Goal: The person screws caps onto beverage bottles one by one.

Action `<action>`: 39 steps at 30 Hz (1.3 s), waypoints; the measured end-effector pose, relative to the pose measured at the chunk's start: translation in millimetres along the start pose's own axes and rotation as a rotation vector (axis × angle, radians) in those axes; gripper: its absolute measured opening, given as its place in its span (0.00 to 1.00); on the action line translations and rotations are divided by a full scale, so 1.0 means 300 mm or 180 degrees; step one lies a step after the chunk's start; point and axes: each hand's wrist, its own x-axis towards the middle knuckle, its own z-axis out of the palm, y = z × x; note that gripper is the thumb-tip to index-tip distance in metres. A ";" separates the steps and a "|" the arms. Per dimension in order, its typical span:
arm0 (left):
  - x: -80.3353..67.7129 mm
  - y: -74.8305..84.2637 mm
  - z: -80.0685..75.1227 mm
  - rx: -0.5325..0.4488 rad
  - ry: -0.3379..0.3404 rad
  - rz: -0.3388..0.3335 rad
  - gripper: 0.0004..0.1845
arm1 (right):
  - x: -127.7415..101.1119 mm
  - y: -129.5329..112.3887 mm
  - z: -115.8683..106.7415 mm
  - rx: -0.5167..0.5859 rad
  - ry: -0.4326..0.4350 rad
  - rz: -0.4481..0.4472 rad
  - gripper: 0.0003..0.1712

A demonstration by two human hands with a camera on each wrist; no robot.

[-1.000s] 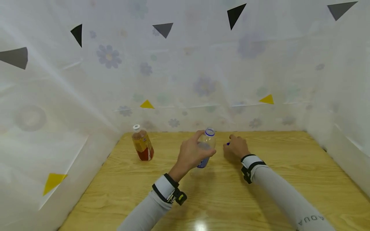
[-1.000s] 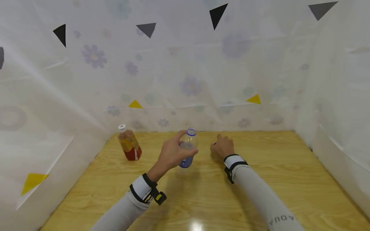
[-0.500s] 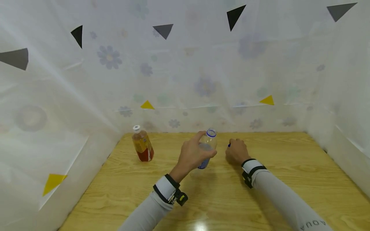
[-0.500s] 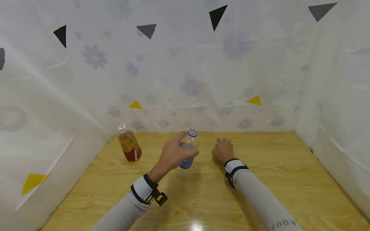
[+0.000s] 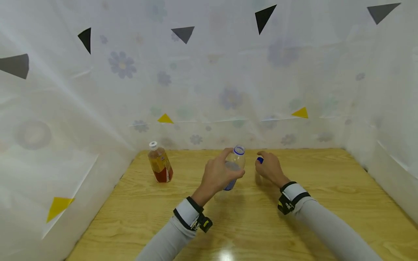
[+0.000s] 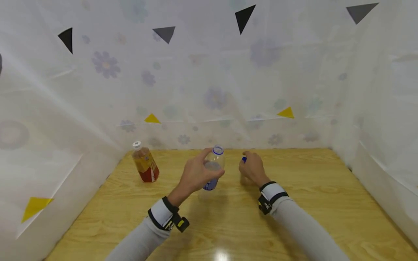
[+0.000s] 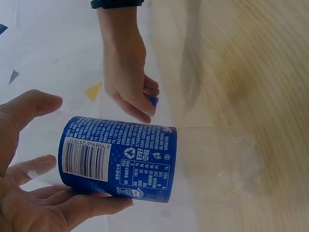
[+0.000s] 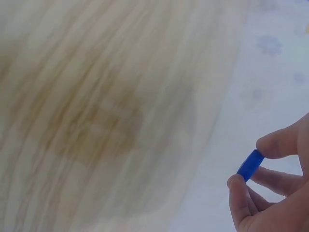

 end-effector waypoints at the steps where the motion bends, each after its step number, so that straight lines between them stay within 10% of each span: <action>1: 0.000 0.001 -0.001 0.0003 -0.0003 -0.0002 0.38 | -0.003 -0.007 -0.005 -0.0025 0.0042 -0.0033 0.23; 16: 0.001 0.002 0.017 -0.0144 -0.0012 -0.0013 0.38 | -0.128 -0.087 -0.074 -0.0024 0.0104 -0.0176 0.17; 39: -0.002 0.004 0.005 -0.0077 0.0007 -0.0059 0.37 | -0.169 -0.105 -0.078 -0.0147 -0.0557 0.0076 0.16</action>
